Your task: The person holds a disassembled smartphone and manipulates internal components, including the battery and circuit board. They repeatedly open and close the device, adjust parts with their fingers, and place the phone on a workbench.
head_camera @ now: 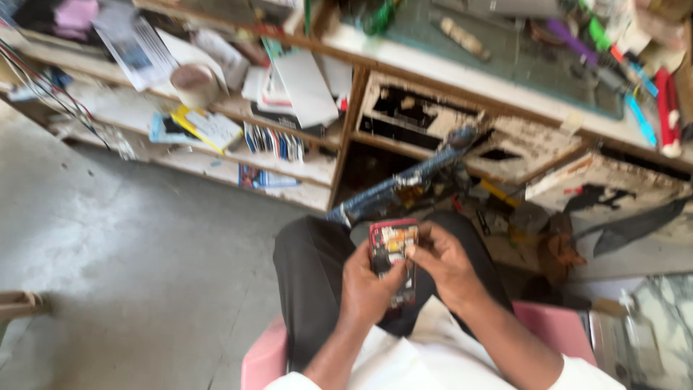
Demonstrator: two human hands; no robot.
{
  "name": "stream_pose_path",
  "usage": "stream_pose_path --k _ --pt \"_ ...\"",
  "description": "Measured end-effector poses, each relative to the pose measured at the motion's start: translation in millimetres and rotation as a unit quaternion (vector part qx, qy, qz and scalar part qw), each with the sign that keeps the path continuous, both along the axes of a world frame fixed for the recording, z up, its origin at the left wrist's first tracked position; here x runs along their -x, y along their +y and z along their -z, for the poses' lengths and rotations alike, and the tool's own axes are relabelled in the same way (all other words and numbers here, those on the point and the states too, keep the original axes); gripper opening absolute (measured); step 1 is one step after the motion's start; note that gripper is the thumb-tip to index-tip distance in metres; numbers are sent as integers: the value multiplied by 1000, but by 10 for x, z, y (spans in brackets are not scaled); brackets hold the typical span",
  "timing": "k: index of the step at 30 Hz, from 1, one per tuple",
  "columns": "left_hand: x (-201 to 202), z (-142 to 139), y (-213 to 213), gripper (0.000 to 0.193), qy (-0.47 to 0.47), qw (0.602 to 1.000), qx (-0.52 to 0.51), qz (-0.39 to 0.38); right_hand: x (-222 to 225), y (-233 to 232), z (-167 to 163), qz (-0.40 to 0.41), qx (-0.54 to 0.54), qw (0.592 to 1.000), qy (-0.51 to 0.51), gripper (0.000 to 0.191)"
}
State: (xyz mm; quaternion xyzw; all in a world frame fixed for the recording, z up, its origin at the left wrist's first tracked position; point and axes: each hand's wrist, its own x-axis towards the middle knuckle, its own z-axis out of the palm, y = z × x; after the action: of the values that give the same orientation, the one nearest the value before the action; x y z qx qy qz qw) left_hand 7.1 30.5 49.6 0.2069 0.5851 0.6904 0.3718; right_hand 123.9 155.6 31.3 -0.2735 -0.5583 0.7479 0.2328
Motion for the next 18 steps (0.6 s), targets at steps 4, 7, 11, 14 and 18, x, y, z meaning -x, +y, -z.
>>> stream_pose_path --k 4,7,11,14,18 --pt "6 -15 -35 31 -73 997 -14 18 -60 -16 -86 -26 -17 999 13 24" --pt "20 -32 -42 30 -36 999 -30 18 -76 -19 -146 -38 -14 999 23 28" --pt "35 -56 -39 31 -20 999 -32 21 -55 -22 -200 -44 5 999 28 29" --pt "35 -62 -37 32 -19 999 -15 22 -60 -27 -221 -52 5 998 35 28" --pt "39 -55 -40 32 -10 1000 -5 26 -70 -23 -217 -51 5 998 26 28"
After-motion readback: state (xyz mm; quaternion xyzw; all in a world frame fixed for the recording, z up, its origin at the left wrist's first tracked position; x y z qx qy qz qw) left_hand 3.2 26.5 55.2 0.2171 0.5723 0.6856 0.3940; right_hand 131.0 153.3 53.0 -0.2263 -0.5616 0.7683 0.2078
